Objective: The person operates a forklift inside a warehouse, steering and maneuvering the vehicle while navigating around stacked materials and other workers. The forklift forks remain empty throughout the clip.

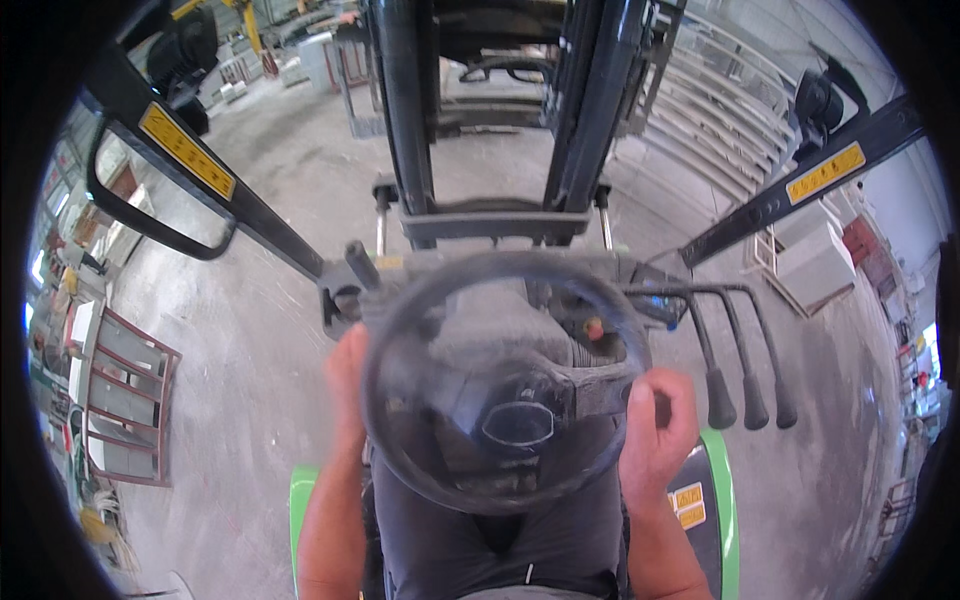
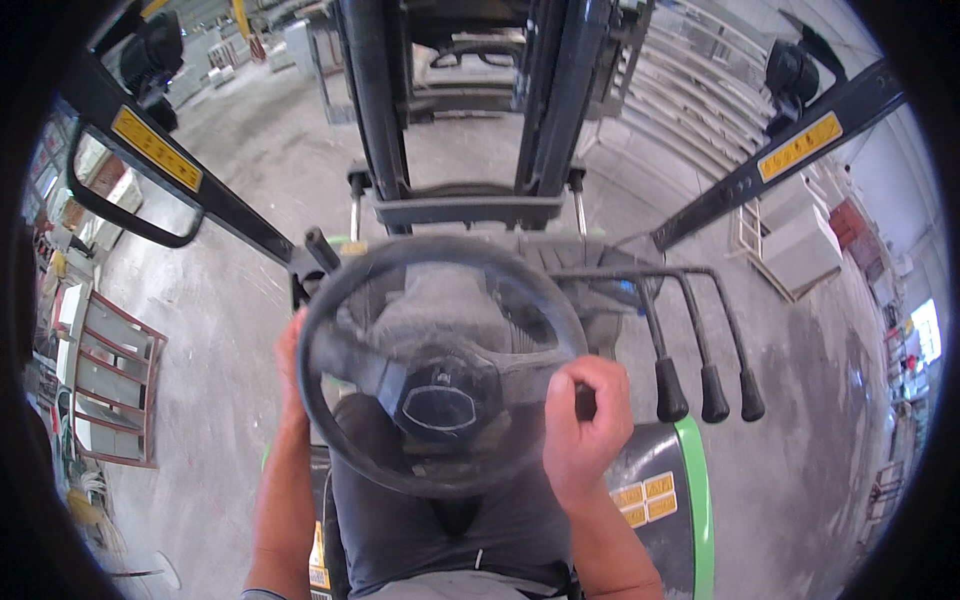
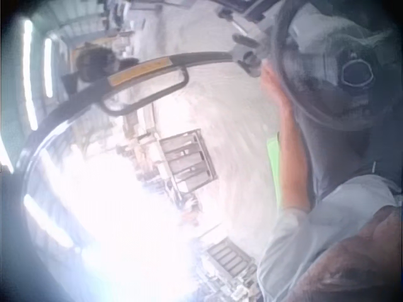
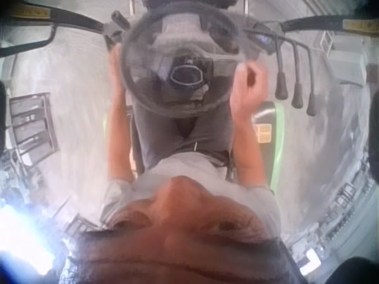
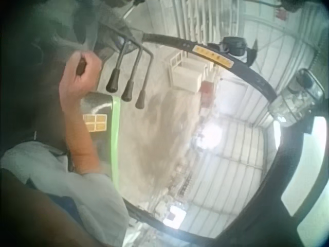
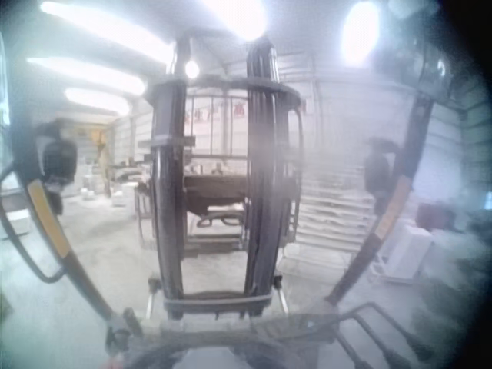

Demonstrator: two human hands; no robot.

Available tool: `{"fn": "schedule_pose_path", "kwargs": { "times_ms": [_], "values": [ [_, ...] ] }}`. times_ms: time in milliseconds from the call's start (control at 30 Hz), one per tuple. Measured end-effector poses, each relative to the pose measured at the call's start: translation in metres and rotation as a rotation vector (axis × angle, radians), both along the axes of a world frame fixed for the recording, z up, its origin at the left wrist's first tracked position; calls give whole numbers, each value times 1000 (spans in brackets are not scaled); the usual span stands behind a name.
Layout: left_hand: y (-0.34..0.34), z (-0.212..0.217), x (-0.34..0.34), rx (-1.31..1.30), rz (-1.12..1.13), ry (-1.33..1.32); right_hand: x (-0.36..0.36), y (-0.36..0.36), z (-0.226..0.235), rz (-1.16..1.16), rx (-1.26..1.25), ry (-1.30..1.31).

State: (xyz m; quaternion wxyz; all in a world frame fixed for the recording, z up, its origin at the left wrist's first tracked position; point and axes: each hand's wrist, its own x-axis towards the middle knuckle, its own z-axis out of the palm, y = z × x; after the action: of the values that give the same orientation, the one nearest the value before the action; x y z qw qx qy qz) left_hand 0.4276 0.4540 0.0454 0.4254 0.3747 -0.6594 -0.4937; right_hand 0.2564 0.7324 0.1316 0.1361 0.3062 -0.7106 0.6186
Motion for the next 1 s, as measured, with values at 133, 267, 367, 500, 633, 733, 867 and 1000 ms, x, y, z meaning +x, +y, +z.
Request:
{"fn": "schedule_pose_path", "kwargs": {
  "times_ms": [133,267,367,500,633,733,867,1000],
  "values": [
    [26,10,-1,-111,50,-64,11,57,-16,72,81,80],
    [40,32,2,-155,31,-38,0,63,5,22,-15,-59],
    [26,30,-5,-207,3,-25,-11,40,11,72,-25,-15],
    [8,16,-9,-128,-1,47,-16,13,6,48,-50,35],
    [11,18,-5,-33,-3,119,-20,3,10,29,-91,14],
    [15,26,-6,-154,87,-128,-31,-17,31,29,-97,-13],
    [13,29,-12,-355,115,-179,-36,-91,70,51,-183,253],
    [4,20,-11,-604,189,-145,43,-152,72,364,-103,365]
  ]
}}
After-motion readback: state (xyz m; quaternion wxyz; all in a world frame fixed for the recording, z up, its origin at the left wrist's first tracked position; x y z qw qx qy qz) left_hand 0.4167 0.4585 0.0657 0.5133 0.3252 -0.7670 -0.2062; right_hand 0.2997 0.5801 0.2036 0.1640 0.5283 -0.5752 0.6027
